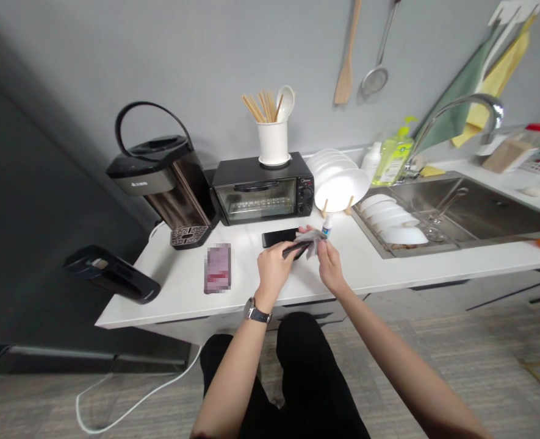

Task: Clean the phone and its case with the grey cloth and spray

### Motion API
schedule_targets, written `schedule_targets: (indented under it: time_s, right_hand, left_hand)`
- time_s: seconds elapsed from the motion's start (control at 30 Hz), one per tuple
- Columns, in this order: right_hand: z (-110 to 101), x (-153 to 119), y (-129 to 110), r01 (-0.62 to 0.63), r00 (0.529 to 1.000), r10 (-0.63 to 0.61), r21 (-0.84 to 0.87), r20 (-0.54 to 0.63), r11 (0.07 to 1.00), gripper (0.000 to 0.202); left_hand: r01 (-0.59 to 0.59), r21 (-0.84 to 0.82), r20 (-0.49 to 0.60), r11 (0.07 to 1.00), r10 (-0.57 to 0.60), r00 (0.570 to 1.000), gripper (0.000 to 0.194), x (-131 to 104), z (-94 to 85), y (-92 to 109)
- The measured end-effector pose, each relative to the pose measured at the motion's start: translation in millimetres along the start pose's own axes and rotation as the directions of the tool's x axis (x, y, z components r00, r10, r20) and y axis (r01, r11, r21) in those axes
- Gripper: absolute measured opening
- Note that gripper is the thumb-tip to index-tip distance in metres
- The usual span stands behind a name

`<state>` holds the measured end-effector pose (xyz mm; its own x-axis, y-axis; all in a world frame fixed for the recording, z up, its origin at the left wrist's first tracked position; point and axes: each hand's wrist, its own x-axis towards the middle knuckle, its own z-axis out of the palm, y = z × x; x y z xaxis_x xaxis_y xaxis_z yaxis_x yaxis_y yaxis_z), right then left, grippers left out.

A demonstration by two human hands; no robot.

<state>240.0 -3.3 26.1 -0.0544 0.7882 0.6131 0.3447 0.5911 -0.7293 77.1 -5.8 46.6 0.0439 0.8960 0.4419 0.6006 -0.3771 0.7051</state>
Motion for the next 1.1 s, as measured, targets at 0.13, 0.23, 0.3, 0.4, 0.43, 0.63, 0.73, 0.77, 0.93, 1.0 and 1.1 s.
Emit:
schedule_targets:
  time_s: [0.13, 0.23, 0.3, 0.4, 0.43, 0.63, 0.73, 0.77, 0.93, 1.0, 1.1]
  right_hand:
    - [-0.6, 15.7, -23.7, 0.109, 0.994, -0.105, -0.121, 0.042, 0.987, 0.055]
    - [4.9, 21.7, -31.9, 0.274, 0.954, -0.209, -0.345, 0.213, 0.898, 0.047]
    - [6.4, 24.7, -31.8, 0.417, 0.898, -0.289, -0.433, 0.332, 0.799, 0.045]
    - [2.1, 31.9, -26.6, 0.541, 0.820, -0.327, -0.451, 0.469, 0.710, 0.046]
    - [0.1, 34.7, -24.6, 0.517, 0.836, -0.298, -0.481, 0.460, 0.709, 0.046]
    - [1.5, 44.1, -20.3, 0.488, 0.861, -0.291, -0.520, 0.416, 0.701, 0.040]
    - [-2.8, 52.0, -17.2, 0.628, 0.750, -0.387, -0.395, 0.536, 0.670, 0.044]
    - [-6.2, 55.6, -15.2, 0.645, 0.729, -0.392, -0.372, 0.561, 0.668, 0.046]
    - [-13.9, 65.1, -6.5, 0.658, 0.726, -0.396, -0.399, 0.563, 0.639, 0.041]
    - [-10.6, 64.2, -6.4, 0.673, 0.724, -0.436, -0.411, 0.534, 0.614, 0.039]
    - [-12.6, 64.2, -6.1, 0.723, 0.680, -0.502, -0.376, 0.535, 0.579, 0.045]
  left_hand:
    - [0.010, 0.138, 0.067, 0.990, -0.019, 0.998, 0.011, 10.3, 7.3, 1.5]
    - [0.029, 0.182, 0.090, 0.983, -0.046, 0.995, 0.012, 16.9, 16.1, -4.5]
    - [0.024, 0.186, 0.095, 0.982, -0.042, 0.995, 0.016, 20.0, 20.1, -9.0]
    - [0.025, 0.199, 0.101, 0.980, -0.046, 0.994, 0.018, 23.3, 21.8, -12.9]
    - [0.029, 0.204, 0.102, 0.979, -0.050, 0.994, 0.016, 24.3, 21.6, -13.4]
    - [0.056, 0.207, 0.090, 0.977, -0.076, 0.993, 0.013, 29.2, 20.7, -18.3]
    - [0.067, 0.192, 0.092, 0.979, -0.086, 0.992, 0.012, 31.4, 19.7, -22.5]
    - [0.069, 0.184, 0.095, 0.980, -0.088, 0.992, 0.010, 32.1, 19.2, -23.3]
    - [0.057, 0.150, 0.102, 0.987, -0.073, 0.992, 0.013, 34.0, 16.2, -24.5]
    - [0.048, 0.142, 0.103, 0.989, -0.063, 0.993, 0.010, 33.5, 14.7, -25.4]
    - [0.034, 0.120, 0.110, 0.992, -0.048, 0.993, 0.009, 32.4, 11.5, -27.2]
